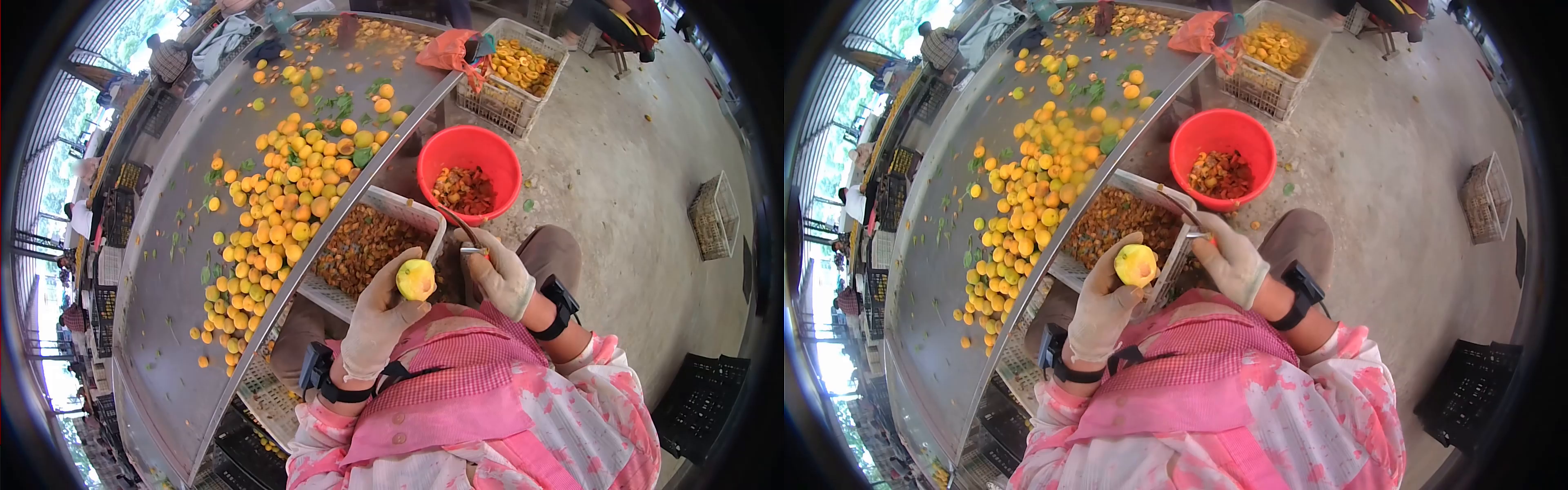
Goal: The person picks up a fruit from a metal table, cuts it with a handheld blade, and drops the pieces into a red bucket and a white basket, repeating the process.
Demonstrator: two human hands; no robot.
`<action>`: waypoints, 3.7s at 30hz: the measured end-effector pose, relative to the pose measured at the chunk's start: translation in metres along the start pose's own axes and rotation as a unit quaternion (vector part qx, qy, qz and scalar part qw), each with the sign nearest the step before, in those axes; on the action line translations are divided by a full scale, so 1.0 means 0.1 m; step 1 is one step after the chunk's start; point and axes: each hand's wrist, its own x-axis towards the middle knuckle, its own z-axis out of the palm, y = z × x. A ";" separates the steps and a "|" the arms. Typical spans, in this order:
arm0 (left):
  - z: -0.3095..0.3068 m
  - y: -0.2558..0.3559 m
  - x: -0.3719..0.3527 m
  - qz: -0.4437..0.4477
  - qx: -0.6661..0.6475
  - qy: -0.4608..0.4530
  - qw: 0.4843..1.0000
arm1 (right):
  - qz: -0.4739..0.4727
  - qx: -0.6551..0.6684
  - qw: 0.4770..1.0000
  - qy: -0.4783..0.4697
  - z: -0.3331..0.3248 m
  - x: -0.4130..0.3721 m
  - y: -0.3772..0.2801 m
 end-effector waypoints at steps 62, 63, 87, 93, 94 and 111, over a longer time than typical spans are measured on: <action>-0.02 -0.13 -0.41 0.054 0.091 -0.003 0.994 | 0.120 0.228 0.952 -0.164 0.35 -0.18 -0.72; -0.03 -0.11 -0.41 0.054 0.091 -0.004 0.994 | 0.086 0.214 0.961 -0.149 0.35 -0.17 -0.69; -0.17 -0.07 -0.41 0.130 -0.037 0.039 0.990 | -0.115 -0.036 0.986 -0.113 0.52 -0.40 -0.38; -0.13 -0.08 -0.42 0.128 -0.032 0.028 0.991 | -0.137 -0.049 0.984 -0.104 0.58 -0.42 -0.27; -0.14 -0.07 -0.43 0.128 -0.033 0.028 0.991 | -0.137 -0.050 0.984 -0.104 0.58 -0.42 -0.27; 0.03 -0.01 -0.38 0.083 -0.052 0.009 0.995 | -0.139 -0.086 0.981 -0.108 0.57 -0.31 -0.47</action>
